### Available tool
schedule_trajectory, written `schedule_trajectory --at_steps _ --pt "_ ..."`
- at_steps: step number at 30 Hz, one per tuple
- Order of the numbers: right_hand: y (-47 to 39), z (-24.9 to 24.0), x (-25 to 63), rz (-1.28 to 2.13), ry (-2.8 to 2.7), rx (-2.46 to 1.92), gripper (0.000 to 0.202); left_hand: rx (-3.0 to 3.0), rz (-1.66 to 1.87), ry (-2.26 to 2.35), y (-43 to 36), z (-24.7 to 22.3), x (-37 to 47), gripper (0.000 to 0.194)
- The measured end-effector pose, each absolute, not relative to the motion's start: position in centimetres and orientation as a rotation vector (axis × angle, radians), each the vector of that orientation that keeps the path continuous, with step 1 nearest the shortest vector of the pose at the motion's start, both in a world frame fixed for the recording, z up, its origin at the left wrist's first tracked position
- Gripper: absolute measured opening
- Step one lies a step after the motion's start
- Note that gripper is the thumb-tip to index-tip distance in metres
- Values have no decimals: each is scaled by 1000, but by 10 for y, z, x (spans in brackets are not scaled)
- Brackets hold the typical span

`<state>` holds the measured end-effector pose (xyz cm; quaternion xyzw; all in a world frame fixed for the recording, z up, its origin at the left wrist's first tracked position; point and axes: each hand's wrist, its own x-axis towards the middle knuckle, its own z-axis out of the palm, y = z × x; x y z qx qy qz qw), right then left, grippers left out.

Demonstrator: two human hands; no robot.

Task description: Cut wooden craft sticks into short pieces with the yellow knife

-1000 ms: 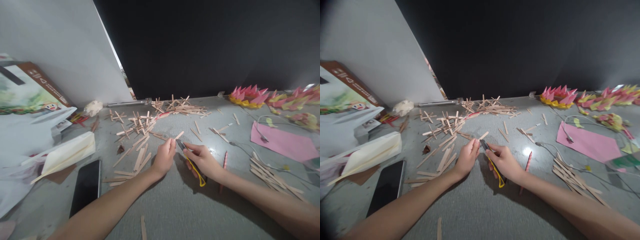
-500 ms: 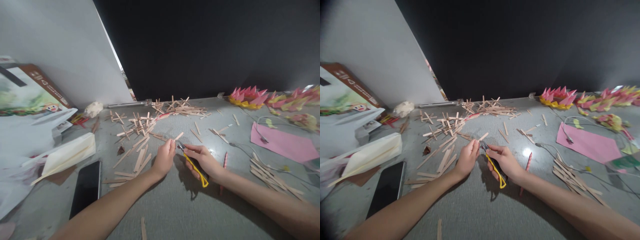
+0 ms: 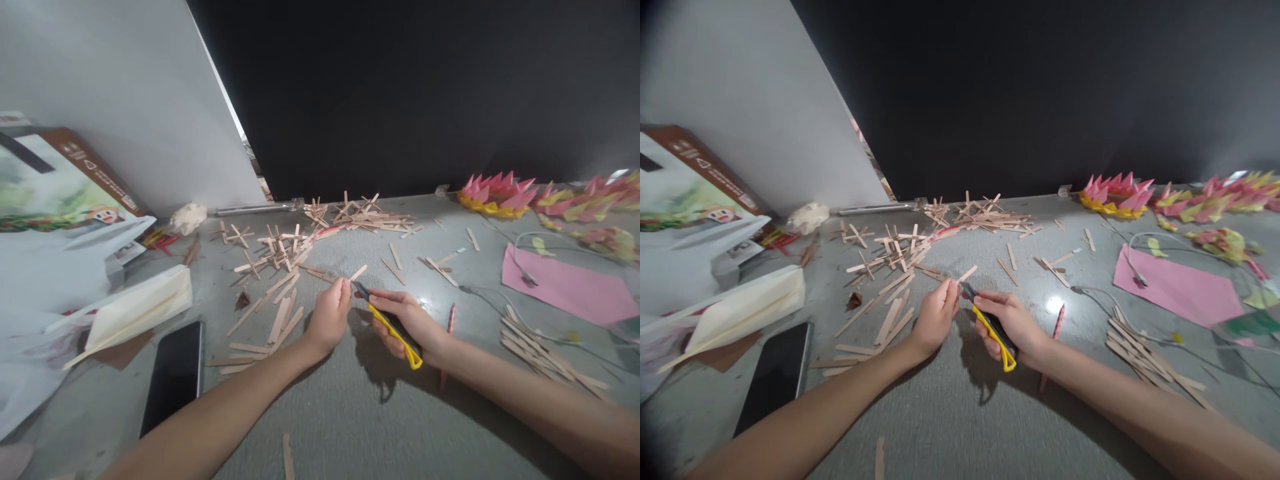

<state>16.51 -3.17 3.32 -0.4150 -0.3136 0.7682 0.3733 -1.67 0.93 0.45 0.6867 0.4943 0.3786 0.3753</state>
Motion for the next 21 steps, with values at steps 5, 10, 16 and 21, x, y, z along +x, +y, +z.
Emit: schedule_trajectory --at_steps 5,10,16,21 --pt "-32 29 166 1946 -855 -1063 39 1765 959 1277 9 5 -16 48" --pt "-38 25 160 1740 -1135 -1113 51 1751 969 1299 9 6 -15 48" --pt "-43 21 159 1567 -1354 -1191 45 1723 956 1292 8 7 -15 49" --pt "-39 21 162 1599 -1350 -1128 46 1694 964 1299 8 8 -14 48"
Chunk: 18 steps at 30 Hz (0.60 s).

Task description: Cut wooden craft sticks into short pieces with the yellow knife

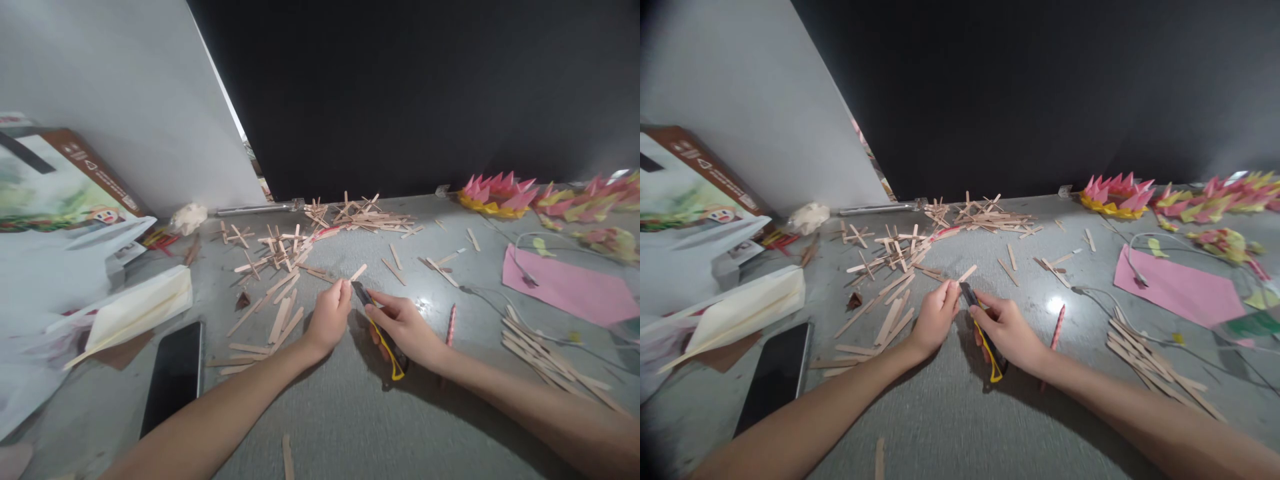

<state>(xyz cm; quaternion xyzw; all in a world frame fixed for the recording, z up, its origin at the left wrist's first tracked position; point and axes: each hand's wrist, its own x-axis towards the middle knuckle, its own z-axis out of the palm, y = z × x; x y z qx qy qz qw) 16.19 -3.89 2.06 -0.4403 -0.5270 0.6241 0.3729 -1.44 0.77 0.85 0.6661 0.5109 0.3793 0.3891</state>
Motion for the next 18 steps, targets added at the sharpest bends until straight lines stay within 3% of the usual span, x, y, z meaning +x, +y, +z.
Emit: schedule_trajectory --at_steps 11,18 --pt "-31 27 168 1793 -1201 -996 52 1618 987 1267 8 10 -14 50" --pt "-30 28 169 1896 -1059 -990 45 1608 990 1275 7 13 -13 51"
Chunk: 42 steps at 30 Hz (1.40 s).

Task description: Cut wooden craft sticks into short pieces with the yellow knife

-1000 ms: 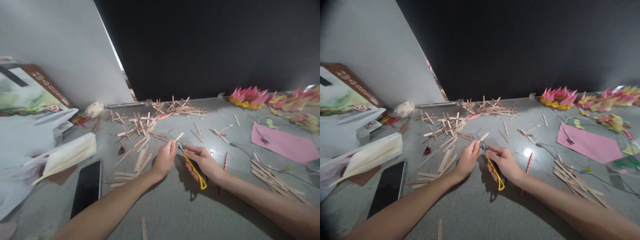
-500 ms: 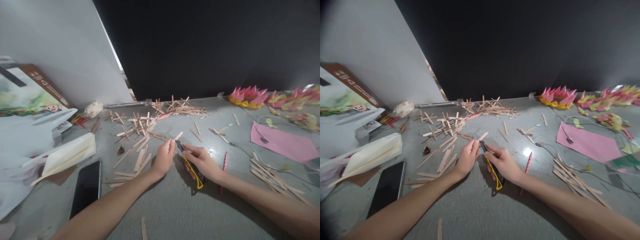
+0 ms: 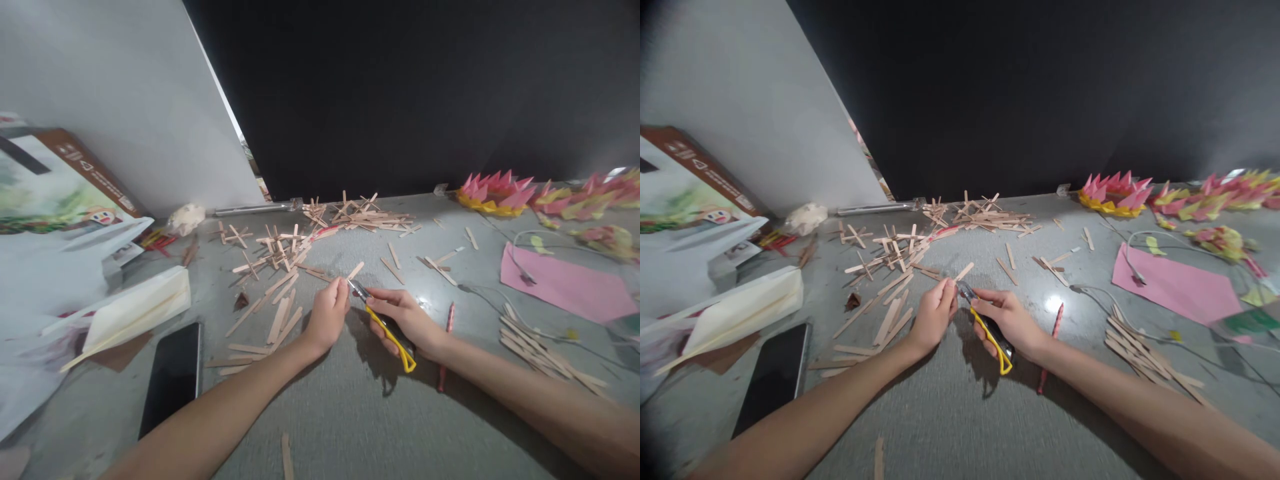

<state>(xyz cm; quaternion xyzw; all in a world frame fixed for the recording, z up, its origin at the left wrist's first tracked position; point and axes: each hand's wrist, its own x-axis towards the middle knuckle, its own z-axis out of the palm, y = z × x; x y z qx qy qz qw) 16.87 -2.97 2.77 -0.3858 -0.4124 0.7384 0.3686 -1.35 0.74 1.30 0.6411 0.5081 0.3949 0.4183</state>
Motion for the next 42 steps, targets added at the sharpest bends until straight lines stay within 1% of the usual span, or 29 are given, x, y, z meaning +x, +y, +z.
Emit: schedule_trajectory --at_steps 17,19,22,27,30,35,39,42 --pt "-23 22 177 1983 -982 -930 52 1606 1009 1261 8 9 -14 50" --pt "-22 24 178 1943 -1004 -912 52 1589 1012 1230 8 9 -14 49" --pt "-19 28 181 1661 -1122 -962 46 1582 997 1188 7 10 -14 50" --pt "-18 26 183 920 -1544 -1219 29 1655 901 1127 3 15 -14 50" --pt "-20 16 183 598 -1753 -1178 25 1707 830 1077 2 17 -14 48" --pt "-18 2 186 373 -1894 -1121 41 1789 752 976 2 13 -15 47" --pt "-17 0 189 315 -1983 -1118 51 1833 734 885 4 8 -18 42" --pt "-17 1 189 292 -2010 -1090 54 1780 710 864 5 6 -19 36"
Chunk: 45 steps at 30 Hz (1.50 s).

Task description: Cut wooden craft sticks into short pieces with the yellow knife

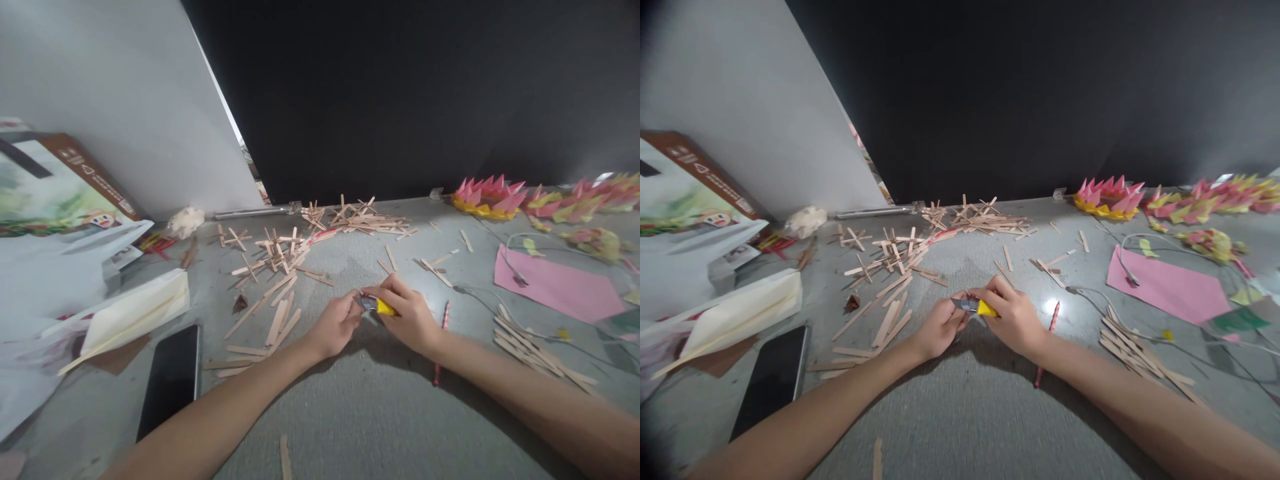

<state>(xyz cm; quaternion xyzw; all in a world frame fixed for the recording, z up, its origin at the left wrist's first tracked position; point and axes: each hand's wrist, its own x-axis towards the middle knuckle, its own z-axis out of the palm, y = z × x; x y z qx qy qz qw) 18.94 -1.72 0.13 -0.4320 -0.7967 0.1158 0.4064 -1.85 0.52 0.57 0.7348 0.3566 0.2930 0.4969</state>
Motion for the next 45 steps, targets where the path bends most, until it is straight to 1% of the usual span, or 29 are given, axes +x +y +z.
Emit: schedule_trajectory --at_steps 6,12,20,31,37,41,45 --pt "-18 1 190 272 -1997 -1055 52 1740 647 871 5 6 -19 33" --pt "-17 -1 189 298 -1967 -1076 44 1748 650 886 6 4 -20 34" --pt "-15 -1 187 304 -1963 -1127 37 1891 675 955 8 2 -18 44" --pt "-11 -3 187 346 -2094 -1286 26 2004 610 1033 9 9 -15 30" --pt "-11 -2 185 376 -2122 -1288 25 2084 574 1029 8 7 -15 34" --pt "-16 2 181 408 -2118 -1309 21 2095 605 981 7 9 -14 32" --pt "-21 5 178 439 -2102 -1306 23 2040 635 978 8 6 -16 30"
